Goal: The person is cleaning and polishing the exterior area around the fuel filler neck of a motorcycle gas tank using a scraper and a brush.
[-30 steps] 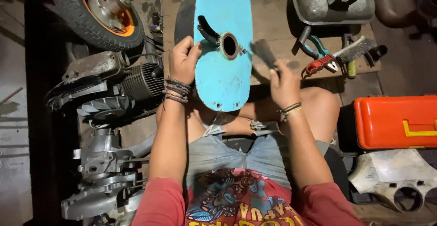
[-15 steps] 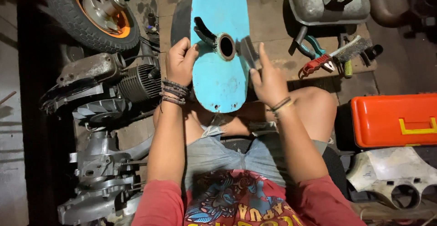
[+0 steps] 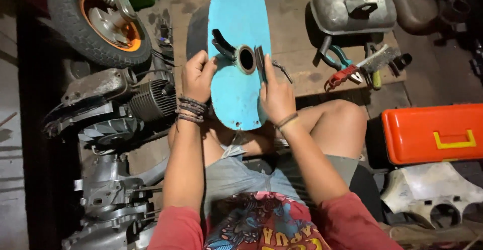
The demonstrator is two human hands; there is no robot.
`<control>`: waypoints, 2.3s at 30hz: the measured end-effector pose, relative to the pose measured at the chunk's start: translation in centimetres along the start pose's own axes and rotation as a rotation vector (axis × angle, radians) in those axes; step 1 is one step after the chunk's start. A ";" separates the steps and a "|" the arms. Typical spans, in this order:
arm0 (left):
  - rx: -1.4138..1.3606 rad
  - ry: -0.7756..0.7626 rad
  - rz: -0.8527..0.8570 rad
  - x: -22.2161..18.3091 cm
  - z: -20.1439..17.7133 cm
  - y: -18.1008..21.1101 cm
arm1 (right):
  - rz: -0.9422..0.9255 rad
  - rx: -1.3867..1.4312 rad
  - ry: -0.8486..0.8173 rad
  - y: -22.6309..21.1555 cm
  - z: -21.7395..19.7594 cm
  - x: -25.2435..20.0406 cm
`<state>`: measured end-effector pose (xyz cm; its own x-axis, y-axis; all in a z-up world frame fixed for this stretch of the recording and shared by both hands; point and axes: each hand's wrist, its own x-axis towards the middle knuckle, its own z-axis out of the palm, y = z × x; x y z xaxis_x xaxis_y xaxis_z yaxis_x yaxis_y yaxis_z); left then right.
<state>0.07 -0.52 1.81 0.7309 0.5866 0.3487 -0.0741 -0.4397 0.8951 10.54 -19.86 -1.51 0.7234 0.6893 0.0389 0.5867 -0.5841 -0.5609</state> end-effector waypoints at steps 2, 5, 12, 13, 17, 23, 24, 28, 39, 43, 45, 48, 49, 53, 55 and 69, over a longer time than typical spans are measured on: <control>-0.002 0.005 0.000 -0.1 0.0 -0.2 | 0.028 -0.023 -0.063 -0.5 -0.2 -2.0; 0.009 0.018 0.008 0.2 0.1 -1.0 | 0.090 -0.055 -0.132 -0.6 -0.6 -2.0; 0.005 0.021 0.013 -0.1 0.1 -1.5 | 0.034 0.248 0.232 2.4 -3.0 0.7; 0.010 0.028 0.011 0.0 0.1 -1.5 | 0.028 0.251 0.227 1.6 -3.0 -0.3; 0.026 0.027 0.002 -0.1 0.1 -1.5 | 0.009 0.221 0.000 0.6 -0.6 -2.9; 0.020 0.014 0.009 -0.1 0.2 -0.7 | 0.060 -0.002 -0.045 1.8 1.2 -1.6; 0.000 0.030 0.005 -0.1 0.3 -0.3 | 0.050 0.010 -0.033 1.6 0.7 -2.0; 0.020 0.030 0.016 0.0 0.2 -0.2 | 0.111 -0.065 -0.174 -0.8 -1.0 -2.8; 0.035 0.019 0.000 -0.2 0.2 -1.3 | 0.152 -0.042 -0.243 -2.2 -0.8 -2.7; 0.033 0.020 -0.042 -0.1 0.3 -0.2 | 0.102 0.042 -0.108 -0.1 0.6 1.0; 0.038 0.009 -0.019 0.2 0.2 -0.5 | 0.012 0.104 -0.033 0.9 1.3 2.3; 0.026 0.026 -0.033 0.3 0.1 -0.4 | 0.019 0.061 -0.137 -0.1 -0.1 -0.6; 0.025 0.040 -0.026 0.3 0.1 -0.2 | 0.005 0.055 -0.134 -0.1 0.1 -0.5; -0.002 0.031 -0.030 0.1 0.0 -0.1 | 0.015 0.071 -0.085 0.9 1.4 1.0; -0.007 0.024 -0.015 0.0 -0.1 -0.2 | 0.003 0.111 -0.032 1.2 1.4 1.3; -0.009 -0.003 -0.039 0.1 -0.2 -0.5 | 0.058 0.108 -0.173 0.9 -0.2 -0.1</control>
<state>0.00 -0.13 1.49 0.7357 0.6008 0.3128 -0.0515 -0.4108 0.9103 11.07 -20.57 -1.82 0.6764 0.7243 -0.1333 0.4967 -0.5823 -0.6436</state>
